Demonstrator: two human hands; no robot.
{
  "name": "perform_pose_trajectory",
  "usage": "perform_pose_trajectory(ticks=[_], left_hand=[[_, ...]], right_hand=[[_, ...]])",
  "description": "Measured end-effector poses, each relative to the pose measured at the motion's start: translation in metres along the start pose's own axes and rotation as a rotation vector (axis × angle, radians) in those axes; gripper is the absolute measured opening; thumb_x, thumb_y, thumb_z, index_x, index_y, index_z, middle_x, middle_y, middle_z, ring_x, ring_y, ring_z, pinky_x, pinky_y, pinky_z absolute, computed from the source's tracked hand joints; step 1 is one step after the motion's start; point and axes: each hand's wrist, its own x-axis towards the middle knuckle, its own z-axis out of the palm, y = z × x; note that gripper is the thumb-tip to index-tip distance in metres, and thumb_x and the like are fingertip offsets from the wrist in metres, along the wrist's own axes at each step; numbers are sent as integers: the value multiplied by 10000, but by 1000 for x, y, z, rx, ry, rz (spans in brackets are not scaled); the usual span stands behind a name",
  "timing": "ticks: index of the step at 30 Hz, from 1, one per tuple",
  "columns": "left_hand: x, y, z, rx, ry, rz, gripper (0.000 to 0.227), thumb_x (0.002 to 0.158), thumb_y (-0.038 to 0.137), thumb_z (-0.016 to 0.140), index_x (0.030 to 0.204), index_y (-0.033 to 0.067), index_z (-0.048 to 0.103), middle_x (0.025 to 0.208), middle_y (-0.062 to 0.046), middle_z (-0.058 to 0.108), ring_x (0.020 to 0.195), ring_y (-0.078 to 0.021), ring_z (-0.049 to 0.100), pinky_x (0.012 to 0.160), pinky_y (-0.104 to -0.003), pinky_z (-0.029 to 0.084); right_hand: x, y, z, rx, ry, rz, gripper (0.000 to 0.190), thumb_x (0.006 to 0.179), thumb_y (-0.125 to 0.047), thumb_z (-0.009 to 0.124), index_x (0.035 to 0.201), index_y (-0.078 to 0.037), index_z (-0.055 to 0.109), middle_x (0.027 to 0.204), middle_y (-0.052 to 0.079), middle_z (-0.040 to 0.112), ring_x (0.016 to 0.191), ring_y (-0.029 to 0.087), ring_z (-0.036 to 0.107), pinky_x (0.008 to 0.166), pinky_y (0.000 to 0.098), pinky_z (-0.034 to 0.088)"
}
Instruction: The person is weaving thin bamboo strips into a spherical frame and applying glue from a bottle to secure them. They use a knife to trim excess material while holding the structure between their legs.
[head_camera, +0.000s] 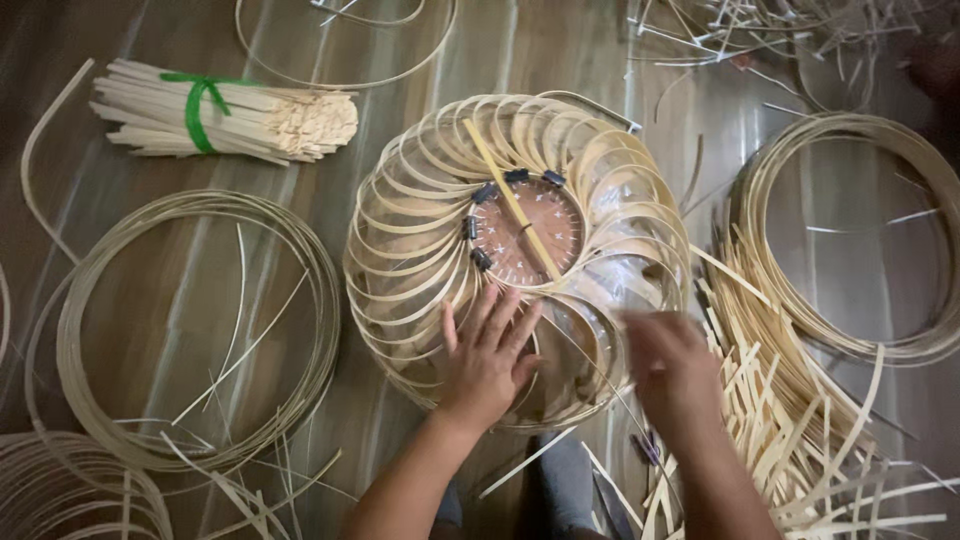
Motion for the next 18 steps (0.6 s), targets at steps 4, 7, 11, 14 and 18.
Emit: perform_pose_trajectory(ticks=[4, 7, 11, 14, 18], left_hand=[[3, 0, 1, -33, 56, -4, 626, 1015, 501, 556, 1587, 301, 400, 1625, -71, 354, 1552, -308, 275, 1211, -722, 113], [-2, -1, 3, -24, 61, -11, 609, 1022, 506, 552, 1581, 307, 414, 1585, -76, 390, 1531, -311, 306, 1209, -716, 137], [-2, -1, 2, 8, 60, 5, 584, 1024, 484, 543, 1569, 307, 430, 1570, -72, 401, 1518, -307, 324, 1203, -728, 139], [-2, -1, 2, 18, 79, -1, 588, 1028, 479, 556, 1576, 306, 431, 1575, -63, 413, 1518, -297, 338, 1214, -717, 156], [-3, -1, 4, 13, 81, -11, 600, 1021, 465, 575, 1579, 294, 437, 1578, -59, 427, 1508, -296, 353, 1217, -703, 163]], right_hand=[[0, -27, 40, -1, -124, -29, 231, 880, -96, 710, 1102, -77, 770, 1044, 161, 738, 821, 270, 734, 703, 371, 633], [-8, -34, 48, 15, 10, -62, 227, 848, -98, 753, 1074, -79, 768, 990, 139, 744, 840, 292, 734, 720, 394, 599], [-9, -32, 45, 79, 9, -30, 363, 789, 44, 667, 1101, -112, 770, 1007, 119, 744, 891, 303, 734, 783, 391, 593], [-8, -32, 46, 67, 22, -65, 427, 763, 87, 666, 1121, -121, 766, 1026, 109, 744, 923, 307, 736, 811, 390, 593], [-10, -32, 50, 37, -4, -47, 458, 689, 23, 765, 1124, -119, 757, 1000, 115, 731, 889, 323, 726, 768, 407, 578]])
